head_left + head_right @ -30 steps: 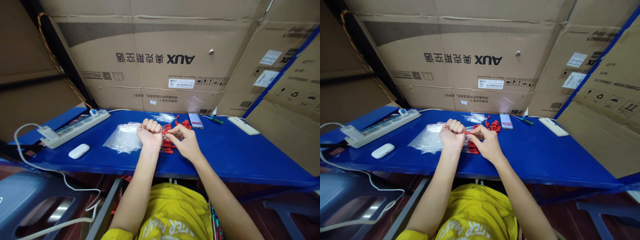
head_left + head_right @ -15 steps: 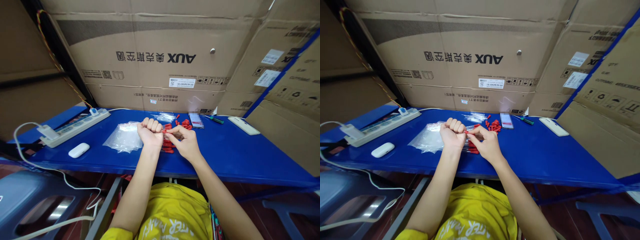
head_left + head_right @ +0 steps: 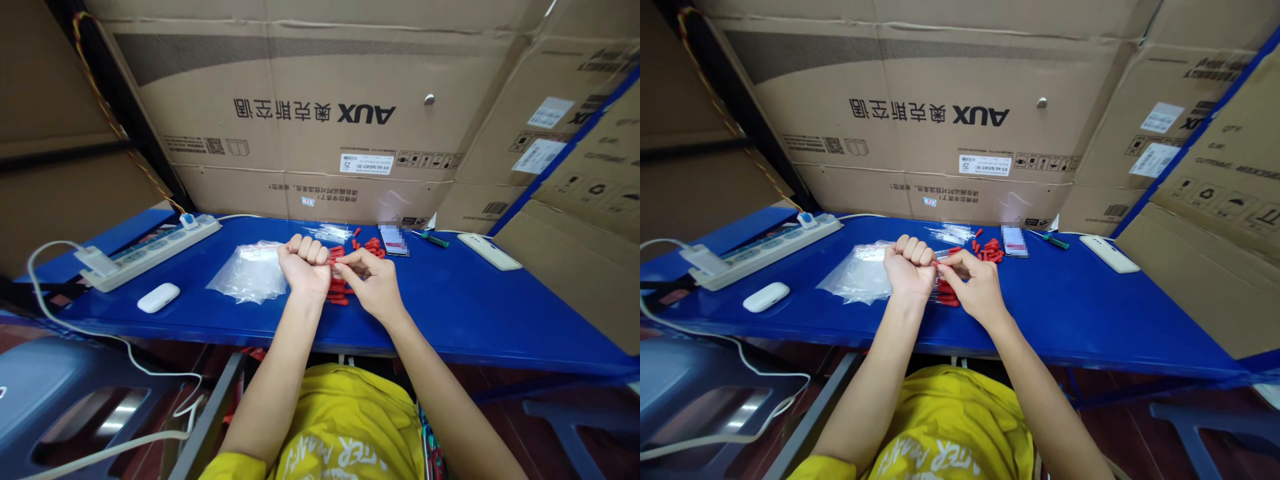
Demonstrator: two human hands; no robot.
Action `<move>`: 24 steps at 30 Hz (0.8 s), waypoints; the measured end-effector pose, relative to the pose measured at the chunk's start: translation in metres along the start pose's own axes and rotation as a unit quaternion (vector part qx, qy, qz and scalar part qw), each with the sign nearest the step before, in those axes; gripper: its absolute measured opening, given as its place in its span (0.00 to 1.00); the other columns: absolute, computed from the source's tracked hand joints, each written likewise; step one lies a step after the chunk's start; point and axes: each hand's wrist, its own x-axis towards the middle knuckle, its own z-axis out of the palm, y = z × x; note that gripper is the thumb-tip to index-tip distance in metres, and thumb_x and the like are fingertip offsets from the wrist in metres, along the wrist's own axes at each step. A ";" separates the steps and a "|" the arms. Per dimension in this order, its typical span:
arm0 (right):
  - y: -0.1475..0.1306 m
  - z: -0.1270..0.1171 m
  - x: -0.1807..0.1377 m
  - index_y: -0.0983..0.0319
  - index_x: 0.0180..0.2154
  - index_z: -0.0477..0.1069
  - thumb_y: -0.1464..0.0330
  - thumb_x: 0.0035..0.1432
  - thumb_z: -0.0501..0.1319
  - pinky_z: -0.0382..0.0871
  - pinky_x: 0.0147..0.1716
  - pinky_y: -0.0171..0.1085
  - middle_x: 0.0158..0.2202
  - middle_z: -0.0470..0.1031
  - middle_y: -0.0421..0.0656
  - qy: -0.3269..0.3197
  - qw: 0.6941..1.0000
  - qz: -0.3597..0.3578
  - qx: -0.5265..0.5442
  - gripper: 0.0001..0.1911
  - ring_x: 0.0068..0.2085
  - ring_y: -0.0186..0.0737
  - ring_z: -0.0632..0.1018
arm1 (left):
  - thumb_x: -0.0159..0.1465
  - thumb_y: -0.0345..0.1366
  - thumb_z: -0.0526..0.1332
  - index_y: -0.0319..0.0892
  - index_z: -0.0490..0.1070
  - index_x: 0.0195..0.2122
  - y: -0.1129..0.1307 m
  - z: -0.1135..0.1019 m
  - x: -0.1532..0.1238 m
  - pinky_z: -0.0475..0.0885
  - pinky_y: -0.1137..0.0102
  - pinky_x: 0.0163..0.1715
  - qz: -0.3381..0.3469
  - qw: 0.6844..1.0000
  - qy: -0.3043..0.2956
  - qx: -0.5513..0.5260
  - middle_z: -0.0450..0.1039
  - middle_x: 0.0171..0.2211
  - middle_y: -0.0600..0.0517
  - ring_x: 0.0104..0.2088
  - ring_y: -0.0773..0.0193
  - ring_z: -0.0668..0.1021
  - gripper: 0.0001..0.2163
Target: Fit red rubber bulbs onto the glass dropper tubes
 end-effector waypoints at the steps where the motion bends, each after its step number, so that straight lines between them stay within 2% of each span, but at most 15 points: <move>1: 0.000 0.000 0.000 0.56 0.38 0.79 0.60 0.65 0.71 0.88 0.42 0.46 0.36 0.87 0.42 -0.001 1.000 -0.002 -0.004 0.08 0.36 0.47 0.89 | 0.74 0.30 0.41 0.45 0.36 0.25 0.000 0.000 0.000 0.41 0.71 0.16 -0.001 1.000 0.003 -0.005 0.30 0.20 0.60 0.18 0.69 0.39 0.19; 5: -0.002 0.001 0.001 0.57 0.40 0.78 0.62 0.65 0.70 0.86 0.41 0.42 0.36 0.87 0.42 -0.016 1.000 -0.004 -0.004 0.06 0.37 0.44 0.89 | 0.74 0.27 0.40 0.45 0.36 0.25 0.003 -0.001 0.002 0.42 0.71 0.16 0.002 1.000 0.009 -0.014 0.30 0.20 0.60 0.19 0.69 0.39 0.19; 9: -0.003 -0.001 0.002 0.57 0.45 0.80 0.62 0.61 0.73 0.86 0.43 0.42 0.39 0.88 0.43 -0.021 1.000 0.008 0.004 0.11 0.40 0.45 0.89 | 0.74 0.27 0.41 0.44 0.37 0.24 0.005 -0.002 0.002 0.43 0.70 0.17 0.022 1.000 0.003 0.004 0.31 0.20 0.59 0.19 0.68 0.40 0.20; 13: -0.004 -0.001 0.002 0.57 0.40 0.82 0.61 0.63 0.73 0.87 0.44 0.44 0.38 0.88 0.43 -0.008 1.000 -0.004 -0.007 0.08 0.38 0.46 0.89 | 0.75 0.30 0.41 0.44 0.38 0.23 0.005 -0.003 0.002 0.43 0.70 0.17 0.030 0.999 -0.015 0.006 0.31 0.20 0.59 0.18 0.68 0.41 0.21; 17: -0.004 0.001 0.000 0.57 0.38 0.82 0.60 0.63 0.72 0.87 0.41 0.44 0.35 0.88 0.42 0.012 1.000 -0.015 -0.014 0.08 0.35 0.46 0.88 | 0.76 0.31 0.41 0.44 0.38 0.23 0.003 -0.003 0.001 0.42 0.69 0.17 0.026 0.999 -0.025 0.001 0.30 0.20 0.59 0.18 0.68 0.40 0.21; 24: -0.001 0.003 0.000 0.57 0.38 0.82 0.61 0.63 0.73 0.86 0.40 0.43 0.34 0.87 0.41 0.020 1.000 -0.021 -0.007 0.07 0.34 0.45 0.88 | 0.75 0.27 0.40 0.44 0.37 0.24 0.002 -0.001 -0.002 0.43 0.70 0.17 0.025 1.000 -0.008 -0.006 0.31 0.20 0.59 0.19 0.68 0.39 0.20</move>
